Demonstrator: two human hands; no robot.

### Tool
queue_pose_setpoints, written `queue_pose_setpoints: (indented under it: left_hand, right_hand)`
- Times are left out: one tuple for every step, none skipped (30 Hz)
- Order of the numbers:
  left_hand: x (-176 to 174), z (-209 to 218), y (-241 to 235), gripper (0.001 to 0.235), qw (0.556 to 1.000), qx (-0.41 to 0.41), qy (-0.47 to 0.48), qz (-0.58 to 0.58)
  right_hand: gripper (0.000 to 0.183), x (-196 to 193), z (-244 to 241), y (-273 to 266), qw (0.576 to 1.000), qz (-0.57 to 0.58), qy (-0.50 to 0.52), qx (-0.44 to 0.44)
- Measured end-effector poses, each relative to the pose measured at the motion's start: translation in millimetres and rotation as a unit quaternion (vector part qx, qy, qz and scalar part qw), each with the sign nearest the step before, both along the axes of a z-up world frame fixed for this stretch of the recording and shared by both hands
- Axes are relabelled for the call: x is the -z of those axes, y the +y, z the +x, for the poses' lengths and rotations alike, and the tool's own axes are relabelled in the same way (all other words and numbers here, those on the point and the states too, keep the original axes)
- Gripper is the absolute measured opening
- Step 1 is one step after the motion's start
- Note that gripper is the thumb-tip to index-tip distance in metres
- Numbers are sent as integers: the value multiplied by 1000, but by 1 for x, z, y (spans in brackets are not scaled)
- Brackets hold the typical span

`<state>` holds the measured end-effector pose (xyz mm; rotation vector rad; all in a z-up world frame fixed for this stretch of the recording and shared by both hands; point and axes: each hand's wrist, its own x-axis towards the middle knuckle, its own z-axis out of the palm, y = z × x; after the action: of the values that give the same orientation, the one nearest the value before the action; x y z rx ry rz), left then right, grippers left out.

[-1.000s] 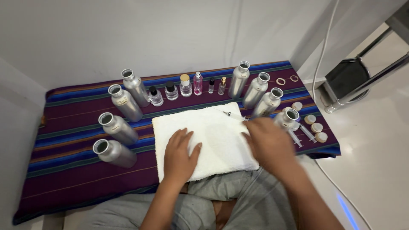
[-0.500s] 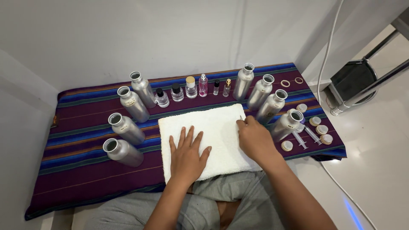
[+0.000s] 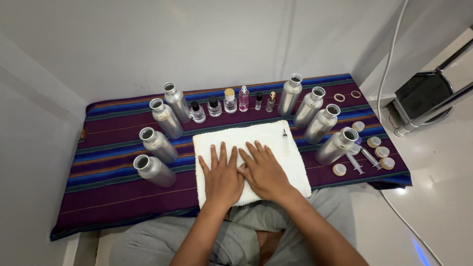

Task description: Organizing and opening various perfume bottles and vials on a table

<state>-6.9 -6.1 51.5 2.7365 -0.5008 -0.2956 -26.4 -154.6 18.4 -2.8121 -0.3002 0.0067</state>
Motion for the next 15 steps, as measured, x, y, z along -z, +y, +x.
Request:
queue_pose_setpoints:
  left_hand:
    - [-4,0,0,59,1000,-3,-2,0]
    - [-8,0,-1,61,1000,5,22,12]
    - [-11,0,-2,63,999,13,47,23]
    - [-11,-1,-1,63,998,12,49,22]
    - [-11,-2,0,64,997,19,64,35]
    - [-12,0,0,65,996,27,74,48]
    - [-16,-2,1,65,996,25,73,47]
    - [-20,-4,2,65,994,32,86,54]
    - [-24,-6,2,66,992,39,99,61]
    - [-22,-9,4,66,992,39,99,61]
    - [-20,-12,6,65,993,44,99,56]
    - [-19,-15,8,65,993,50,98,52]
    - [-21,-16,9,65,993,51,97,52]
    - [-23,-16,9,65,992,51,105,57]
    - [-25,-17,10,66,990,51,113,62]
  right_hand:
    - [59,-6,1,2,1000,0,-2,-3]
    - [65,-13,1,3,999,-22,36,10]
    - [72,-18,1,5,996,-44,75,23]
    - [72,-22,2,6,996,-46,77,21]
    - [74,-25,3,7,994,-56,94,29]
    - [75,-29,7,8,991,-67,107,36]
    - [75,-32,11,8,992,-68,105,34]
    - [74,-35,13,9,990,-74,112,42]
    - [74,-38,16,9,988,-79,120,49]
    - [74,-38,18,10,988,-80,119,48]
    - [73,-38,21,10,988,-77,124,58]
    - [73,-38,23,11,987,-73,128,68]
    - [73,-38,23,11,987,-72,127,69]
    - [73,-38,23,11,986,-74,132,72]
    - [73,-38,22,11,985,-77,137,75]
